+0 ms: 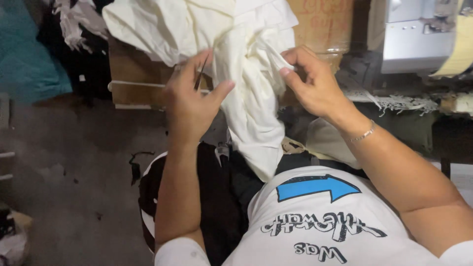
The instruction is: Trimming loose threads from white t-shirts using thread snips at a garment factory workbench.
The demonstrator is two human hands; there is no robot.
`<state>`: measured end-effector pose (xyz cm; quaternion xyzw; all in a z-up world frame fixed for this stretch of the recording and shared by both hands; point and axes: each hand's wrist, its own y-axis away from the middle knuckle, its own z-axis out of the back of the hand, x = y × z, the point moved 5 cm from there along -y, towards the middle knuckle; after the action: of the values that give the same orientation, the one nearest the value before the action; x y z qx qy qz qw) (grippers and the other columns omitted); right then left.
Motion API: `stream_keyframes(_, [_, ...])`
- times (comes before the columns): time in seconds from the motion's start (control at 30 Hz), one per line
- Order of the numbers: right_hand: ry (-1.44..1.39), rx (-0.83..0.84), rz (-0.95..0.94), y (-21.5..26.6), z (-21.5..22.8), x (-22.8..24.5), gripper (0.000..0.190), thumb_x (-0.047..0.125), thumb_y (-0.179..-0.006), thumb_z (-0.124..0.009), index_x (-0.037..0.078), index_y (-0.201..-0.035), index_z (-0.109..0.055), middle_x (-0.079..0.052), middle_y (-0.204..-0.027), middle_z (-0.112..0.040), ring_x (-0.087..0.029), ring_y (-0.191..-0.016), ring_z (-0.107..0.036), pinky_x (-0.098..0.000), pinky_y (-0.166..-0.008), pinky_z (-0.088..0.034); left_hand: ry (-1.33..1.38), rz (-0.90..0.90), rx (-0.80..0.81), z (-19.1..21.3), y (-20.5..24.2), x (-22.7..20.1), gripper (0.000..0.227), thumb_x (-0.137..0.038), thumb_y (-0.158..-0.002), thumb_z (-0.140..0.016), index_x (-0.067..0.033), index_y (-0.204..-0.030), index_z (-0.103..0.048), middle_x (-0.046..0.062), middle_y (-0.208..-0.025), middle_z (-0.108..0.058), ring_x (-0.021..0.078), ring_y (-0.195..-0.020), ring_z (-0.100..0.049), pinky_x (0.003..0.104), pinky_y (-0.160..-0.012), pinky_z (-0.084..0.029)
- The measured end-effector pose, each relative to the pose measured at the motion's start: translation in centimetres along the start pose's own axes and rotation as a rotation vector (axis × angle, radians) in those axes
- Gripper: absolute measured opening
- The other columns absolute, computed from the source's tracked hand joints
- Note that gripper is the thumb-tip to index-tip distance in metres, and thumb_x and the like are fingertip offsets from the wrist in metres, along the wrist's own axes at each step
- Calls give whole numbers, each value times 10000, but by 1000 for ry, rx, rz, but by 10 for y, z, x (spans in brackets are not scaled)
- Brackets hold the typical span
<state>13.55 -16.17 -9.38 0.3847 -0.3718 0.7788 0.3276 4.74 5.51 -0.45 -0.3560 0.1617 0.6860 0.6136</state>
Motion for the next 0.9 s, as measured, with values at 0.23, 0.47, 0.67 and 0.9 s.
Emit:
stream_keyframes(0.23, [-345,288,-169,40,13,-15,156,213,-999,-569,93,-901,-581,-2,-891,-587,-121,-796,-528,-268,-744,-422,-40,-193,-87,-36,-29,29,298,-119,-793,-891,-19,-1017,-721,107,-1021,-692,266,-889,-688,379,-763,-583])
stream_keyframes(0.47, [106,694,-188,84,44,-4,492,342,-1019,-545,114,-605,-406,4,-539,-381,-134,-507,-373,-334,-534,-346,613,-163,243,-7,2,7,186,-111,-971,-544,-199,-905,-394,-54,-696,-345,101,-618,-364,254,-559,-336])
stream_keyframes(0.67, [29,271,175,24,43,63,619,432,-956,-546,-30,-1368,-533,-229,-1422,-596,-367,-1339,-556,-562,-1135,-446,574,-397,388,4,25,-53,135,-98,-926,-533,-162,-1000,-441,-12,-874,-406,122,-755,-381,256,-649,-323])
stream_keyframes(0.9, [-269,599,223,22,14,86,172,148,-926,-617,110,-1031,-748,-15,-883,-729,-142,-747,-680,-294,-707,-515,476,-392,519,31,41,-90,136,-192,-1004,-595,-68,-974,-546,91,-927,-539,211,-795,-544,317,-732,-439])
